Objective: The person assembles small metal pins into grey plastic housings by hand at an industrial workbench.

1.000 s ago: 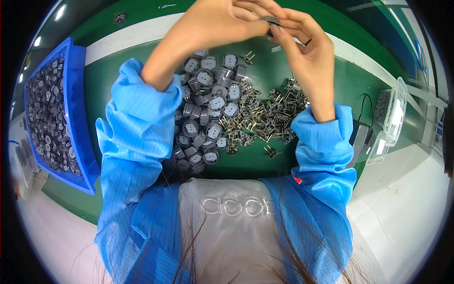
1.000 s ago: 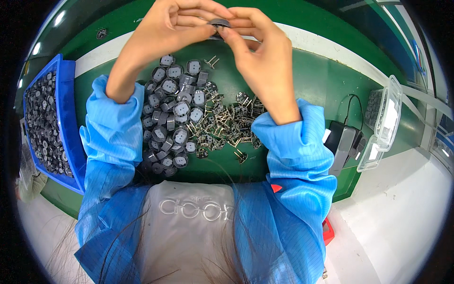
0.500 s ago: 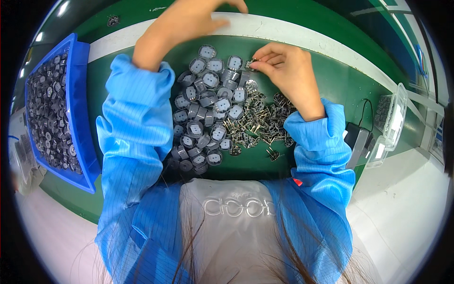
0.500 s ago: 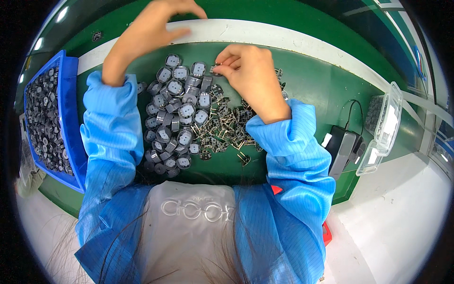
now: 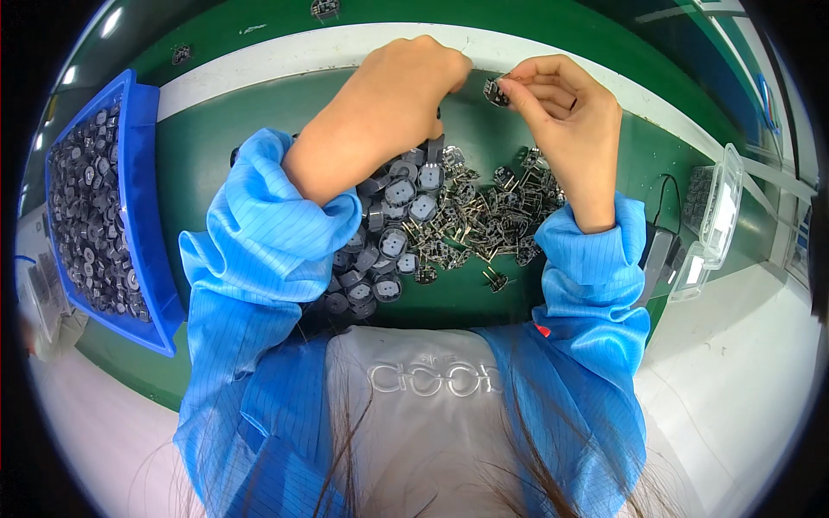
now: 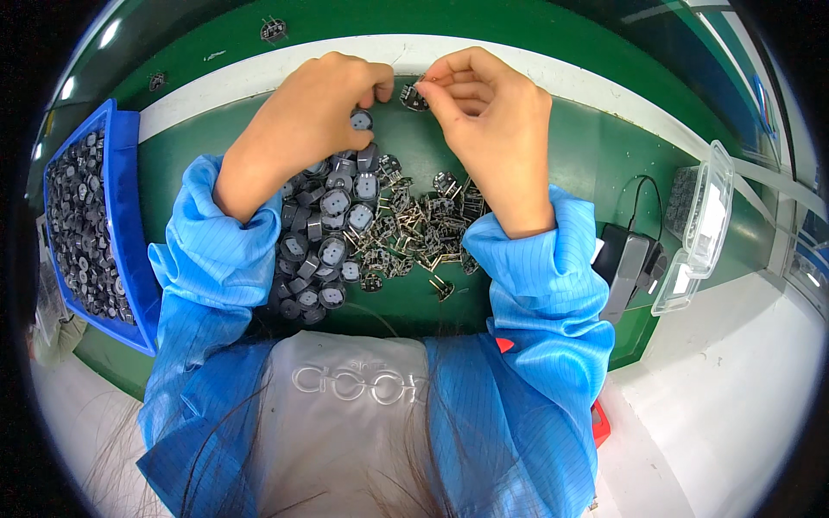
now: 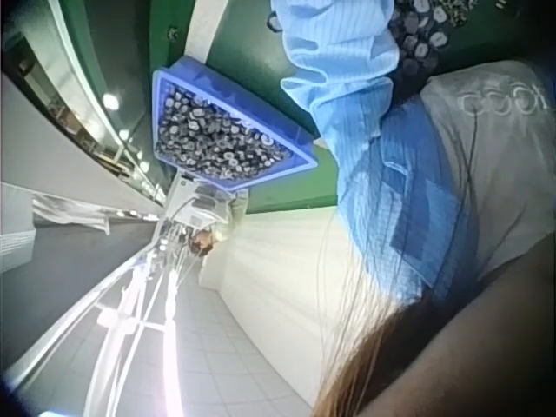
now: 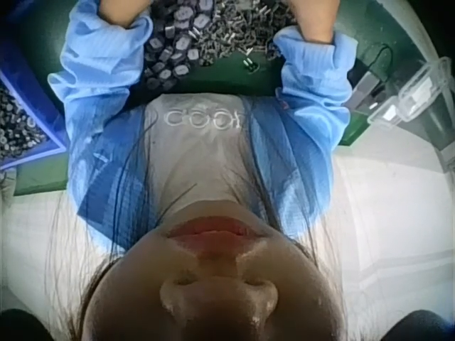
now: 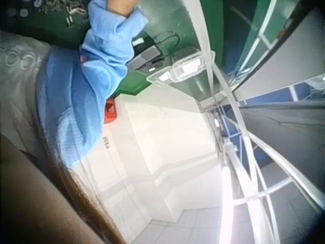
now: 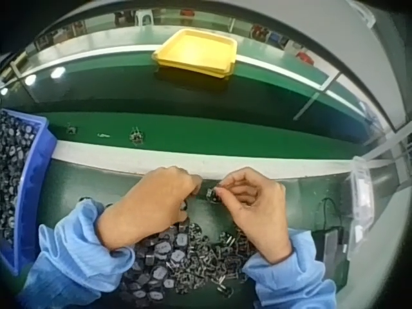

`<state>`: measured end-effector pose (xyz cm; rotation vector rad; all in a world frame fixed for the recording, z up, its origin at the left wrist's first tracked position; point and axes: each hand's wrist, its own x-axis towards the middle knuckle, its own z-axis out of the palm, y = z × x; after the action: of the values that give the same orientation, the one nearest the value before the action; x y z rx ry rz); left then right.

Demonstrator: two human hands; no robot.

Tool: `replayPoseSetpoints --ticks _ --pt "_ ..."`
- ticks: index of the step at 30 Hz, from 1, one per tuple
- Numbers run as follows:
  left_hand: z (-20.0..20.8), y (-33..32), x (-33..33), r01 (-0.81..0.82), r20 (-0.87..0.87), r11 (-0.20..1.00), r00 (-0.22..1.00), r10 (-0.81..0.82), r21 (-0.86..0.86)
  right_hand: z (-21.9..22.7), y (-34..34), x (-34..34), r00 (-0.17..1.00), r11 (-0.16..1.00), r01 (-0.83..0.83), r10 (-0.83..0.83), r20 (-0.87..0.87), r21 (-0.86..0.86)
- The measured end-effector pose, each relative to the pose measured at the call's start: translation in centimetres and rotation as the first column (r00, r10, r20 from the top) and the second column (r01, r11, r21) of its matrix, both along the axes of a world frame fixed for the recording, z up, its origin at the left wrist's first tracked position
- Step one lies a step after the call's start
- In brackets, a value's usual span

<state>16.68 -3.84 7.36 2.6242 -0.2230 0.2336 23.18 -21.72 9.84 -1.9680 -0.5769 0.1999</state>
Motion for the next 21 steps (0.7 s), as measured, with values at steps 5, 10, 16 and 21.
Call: replayPoseSetpoints --ticks 5,10,16,21 --pt "-0.8 0.5 2.3 0.239 0.057 0.949 0.971 -0.232 -0.206 0.2 -0.4 0.3 0.995 0.961 -0.057 0.076 -0.059 0.271" --pt "-2.2 1.3 2.8 0.230 0.244 0.966 0.950 -0.196 -0.117 1.0 -0.9 0.3 0.996 0.946 -0.069 0.084 -0.031 0.318" --pt "-0.3 1.0 2.9 0.176 0.068 0.947 0.984 -0.163 -0.269 0.6 -0.4 -0.2 0.987 0.984 -0.107 0.088 0.137 0.142" --pt "2.5 0.0 2.3 0.531 0.490 0.659 0.829 -0.270 -0.533 0.2 -0.3 0.3 0.926 0.989 -0.062 0.007 0.378 0.133"
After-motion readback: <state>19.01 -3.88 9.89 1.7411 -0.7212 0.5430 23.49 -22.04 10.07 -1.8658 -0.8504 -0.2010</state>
